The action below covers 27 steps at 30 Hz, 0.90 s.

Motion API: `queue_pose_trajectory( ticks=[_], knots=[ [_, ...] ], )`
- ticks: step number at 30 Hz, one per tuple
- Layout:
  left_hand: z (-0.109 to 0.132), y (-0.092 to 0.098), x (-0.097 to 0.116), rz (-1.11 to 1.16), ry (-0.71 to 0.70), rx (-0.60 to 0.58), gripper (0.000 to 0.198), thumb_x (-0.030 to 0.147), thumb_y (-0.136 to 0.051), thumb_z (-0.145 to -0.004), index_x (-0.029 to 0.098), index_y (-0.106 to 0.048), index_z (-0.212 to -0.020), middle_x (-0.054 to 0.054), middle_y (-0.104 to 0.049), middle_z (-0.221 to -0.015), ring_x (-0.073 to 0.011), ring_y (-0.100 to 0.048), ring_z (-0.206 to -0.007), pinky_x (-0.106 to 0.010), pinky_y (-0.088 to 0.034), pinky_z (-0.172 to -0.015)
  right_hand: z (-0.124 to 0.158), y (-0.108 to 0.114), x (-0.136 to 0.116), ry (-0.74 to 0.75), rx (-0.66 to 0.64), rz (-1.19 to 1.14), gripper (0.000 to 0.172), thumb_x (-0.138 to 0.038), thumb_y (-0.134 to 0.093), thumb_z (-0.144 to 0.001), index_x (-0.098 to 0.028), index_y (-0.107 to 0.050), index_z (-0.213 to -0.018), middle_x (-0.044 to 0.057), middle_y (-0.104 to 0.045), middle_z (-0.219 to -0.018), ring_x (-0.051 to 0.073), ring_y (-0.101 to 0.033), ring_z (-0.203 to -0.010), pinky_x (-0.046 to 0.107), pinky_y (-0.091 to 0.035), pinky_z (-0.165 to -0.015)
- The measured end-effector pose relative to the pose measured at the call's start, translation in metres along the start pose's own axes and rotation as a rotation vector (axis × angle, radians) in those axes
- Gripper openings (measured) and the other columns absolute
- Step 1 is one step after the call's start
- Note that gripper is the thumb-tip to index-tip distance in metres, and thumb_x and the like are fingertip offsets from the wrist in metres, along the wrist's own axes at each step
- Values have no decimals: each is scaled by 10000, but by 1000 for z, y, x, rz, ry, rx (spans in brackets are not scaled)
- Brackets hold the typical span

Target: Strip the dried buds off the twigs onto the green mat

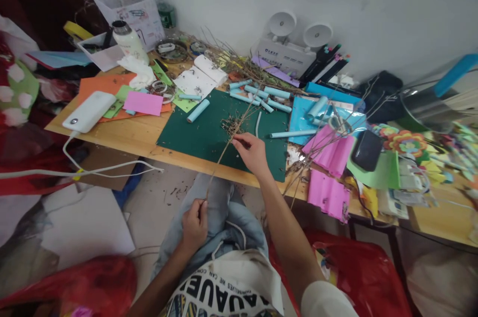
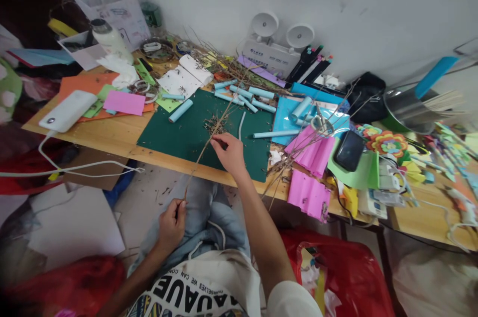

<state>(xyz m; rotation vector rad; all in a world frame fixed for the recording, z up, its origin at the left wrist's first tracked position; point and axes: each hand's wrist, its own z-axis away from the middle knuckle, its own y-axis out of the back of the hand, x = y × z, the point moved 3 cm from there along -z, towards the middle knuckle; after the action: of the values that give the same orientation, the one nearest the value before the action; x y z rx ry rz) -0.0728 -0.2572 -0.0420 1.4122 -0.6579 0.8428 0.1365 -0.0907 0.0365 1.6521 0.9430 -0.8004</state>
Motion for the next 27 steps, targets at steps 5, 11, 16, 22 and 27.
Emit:
queue_pose_trajectory(
  ticks=[5, 11, 16, 22, 27],
  knots=[
    [0, 1, 2, 16, -8, -10, 278, 366, -417, -944, 195, -556, -775, 44, -515, -541, -118, -484, -477, -231, -350, -526, -3, 2, 4, 98, -31, 133, 188, -262, -553, -900, -189, -710, -827, 37, -678, -799, 147, -591, -719, 279, -442, -667],
    [2, 0, 1, -16, -65, 10, 256, 350, -440, -937, 191, -573, -786, 38, -536, -556, -120, -501, -489, -234, -370, -546, 7, -9, -3, 322, 23, 617, 217, -194, -476, -934, -180, -661, -823, 65, -666, -838, 177, -583, -813, 340, -350, -749],
    [3, -1, 2, -29, -88, 34, 259, 350, -440, -940, 191, -578, -789, 30, -560, -563, -123, -518, -490, -235, -380, -546, 12, -28, -3, 229, 188, 653, 181, -169, -467, -917, -172, -621, -823, 59, -639, -815, 182, -565, -807, 334, -325, -740],
    [7, 2, -1, -22, -104, 23, 284, 348, -427, -941, 192, -569, -751, 32, -537, -546, -123, -514, -481, -236, -381, -537, -11, -7, 7, 15, 290, 692, 175, -200, -476, -920, -177, -621, -824, 70, -628, -865, 194, -546, -815, 322, -305, -721],
    [5, 3, -6, 60, -7, 26, 292, 378, -431, -947, 178, -607, -830, 38, -524, -552, -116, -485, -478, -230, -371, -517, -19, 6, 9, -10, 157, 775, 283, -288, -451, -972, -178, -657, -812, 70, -635, -862, 185, -548, -795, 309, -304, -703]
  ],
)
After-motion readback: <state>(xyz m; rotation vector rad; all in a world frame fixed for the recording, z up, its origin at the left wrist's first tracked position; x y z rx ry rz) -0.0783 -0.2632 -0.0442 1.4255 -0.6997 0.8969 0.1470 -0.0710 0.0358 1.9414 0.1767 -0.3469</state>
